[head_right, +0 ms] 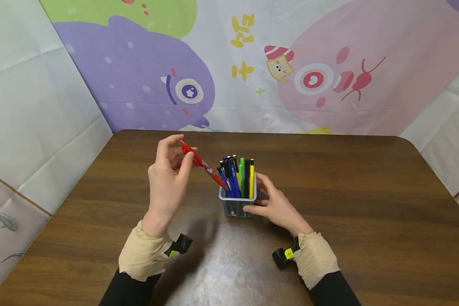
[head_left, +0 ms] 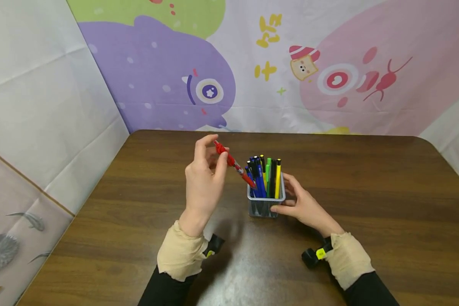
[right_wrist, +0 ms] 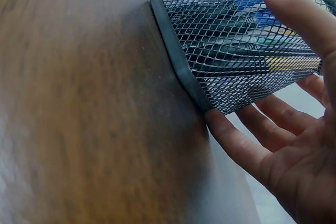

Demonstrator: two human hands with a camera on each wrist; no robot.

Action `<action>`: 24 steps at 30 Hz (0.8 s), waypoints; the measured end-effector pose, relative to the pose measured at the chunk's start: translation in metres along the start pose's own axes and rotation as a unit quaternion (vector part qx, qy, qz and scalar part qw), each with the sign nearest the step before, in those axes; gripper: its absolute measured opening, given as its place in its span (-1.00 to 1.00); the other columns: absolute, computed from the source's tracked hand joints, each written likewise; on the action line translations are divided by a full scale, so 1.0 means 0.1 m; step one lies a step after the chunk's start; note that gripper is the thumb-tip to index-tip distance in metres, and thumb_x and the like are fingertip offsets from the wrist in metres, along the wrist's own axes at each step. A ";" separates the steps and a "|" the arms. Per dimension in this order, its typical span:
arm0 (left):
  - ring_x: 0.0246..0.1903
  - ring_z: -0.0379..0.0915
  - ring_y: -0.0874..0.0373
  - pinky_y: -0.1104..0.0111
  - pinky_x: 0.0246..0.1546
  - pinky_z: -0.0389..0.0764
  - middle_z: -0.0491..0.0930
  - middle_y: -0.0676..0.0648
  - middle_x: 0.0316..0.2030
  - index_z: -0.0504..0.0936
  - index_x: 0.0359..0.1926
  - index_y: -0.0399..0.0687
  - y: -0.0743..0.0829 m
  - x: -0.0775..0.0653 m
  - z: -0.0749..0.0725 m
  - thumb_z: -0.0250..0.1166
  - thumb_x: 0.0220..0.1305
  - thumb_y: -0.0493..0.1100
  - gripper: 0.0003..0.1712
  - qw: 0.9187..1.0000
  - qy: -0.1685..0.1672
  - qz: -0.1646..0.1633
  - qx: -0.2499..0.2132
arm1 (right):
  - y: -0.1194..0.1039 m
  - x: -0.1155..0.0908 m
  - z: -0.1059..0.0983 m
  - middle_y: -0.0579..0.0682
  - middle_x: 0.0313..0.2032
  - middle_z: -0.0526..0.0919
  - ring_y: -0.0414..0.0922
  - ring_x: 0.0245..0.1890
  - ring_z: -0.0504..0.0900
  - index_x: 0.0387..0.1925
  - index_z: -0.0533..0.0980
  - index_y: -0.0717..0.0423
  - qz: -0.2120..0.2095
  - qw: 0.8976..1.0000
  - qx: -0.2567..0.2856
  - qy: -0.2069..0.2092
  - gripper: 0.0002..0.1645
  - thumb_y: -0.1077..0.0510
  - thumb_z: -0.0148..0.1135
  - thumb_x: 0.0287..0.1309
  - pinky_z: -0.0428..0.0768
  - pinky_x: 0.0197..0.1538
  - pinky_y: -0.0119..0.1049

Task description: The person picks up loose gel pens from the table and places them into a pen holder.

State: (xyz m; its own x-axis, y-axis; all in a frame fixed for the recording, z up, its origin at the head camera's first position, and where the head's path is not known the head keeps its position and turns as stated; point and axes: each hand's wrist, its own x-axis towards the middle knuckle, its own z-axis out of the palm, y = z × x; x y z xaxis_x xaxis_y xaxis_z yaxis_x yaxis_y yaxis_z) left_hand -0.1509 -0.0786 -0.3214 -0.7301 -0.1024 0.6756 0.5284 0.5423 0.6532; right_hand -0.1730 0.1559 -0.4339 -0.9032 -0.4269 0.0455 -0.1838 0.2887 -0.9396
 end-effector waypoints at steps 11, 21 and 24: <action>-0.41 0.57 0.16 0.43 -0.37 0.56 0.59 -0.12 -0.29 0.44 0.03 -0.13 -0.03 -0.16 0.28 0.23 0.16 -0.30 -0.62 0.992 -0.113 0.046 0.043 | -0.01 -0.01 0.02 0.15 0.20 0.26 0.11 0.20 0.31 0.31 0.00 -0.20 0.005 1.000 0.011 -0.004 0.00 0.02 0.38 -0.10 0.50 -0.01 -0.13; -0.48 0.47 0.20 0.45 -0.44 0.50 0.51 -0.07 -0.42 0.53 0.00 -0.10 -0.12 -0.22 0.42 0.26 0.12 -0.31 -0.63 0.989 -0.123 0.044 0.062 | -0.01 -0.01 0.00 0.13 0.19 0.26 0.09 0.19 0.33 0.30 0.01 -0.21 -0.004 1.000 0.016 -0.003 0.01 0.03 0.39 -0.11 0.51 -0.02 -0.17; -0.54 0.40 0.22 0.46 -0.50 0.45 0.46 -0.04 -0.45 0.52 0.04 -0.08 -0.16 -0.23 0.43 0.24 0.14 -0.29 -0.61 0.987 -0.133 0.036 0.078 | -0.01 -0.01 0.01 0.14 0.20 0.26 0.09 0.19 0.33 0.31 0.00 -0.20 -0.003 1.000 0.014 -0.003 0.01 0.03 0.39 -0.11 0.51 -0.02 -0.18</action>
State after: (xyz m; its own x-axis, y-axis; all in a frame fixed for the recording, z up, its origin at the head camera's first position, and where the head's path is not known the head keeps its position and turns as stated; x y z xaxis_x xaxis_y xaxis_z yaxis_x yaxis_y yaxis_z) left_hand -0.1608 -0.0485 -0.3622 -0.7923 0.1522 0.5909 0.5246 0.6646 0.5321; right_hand -0.1719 0.1553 -0.4331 -0.9000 -0.4331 0.0500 -0.1785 0.2613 -0.9486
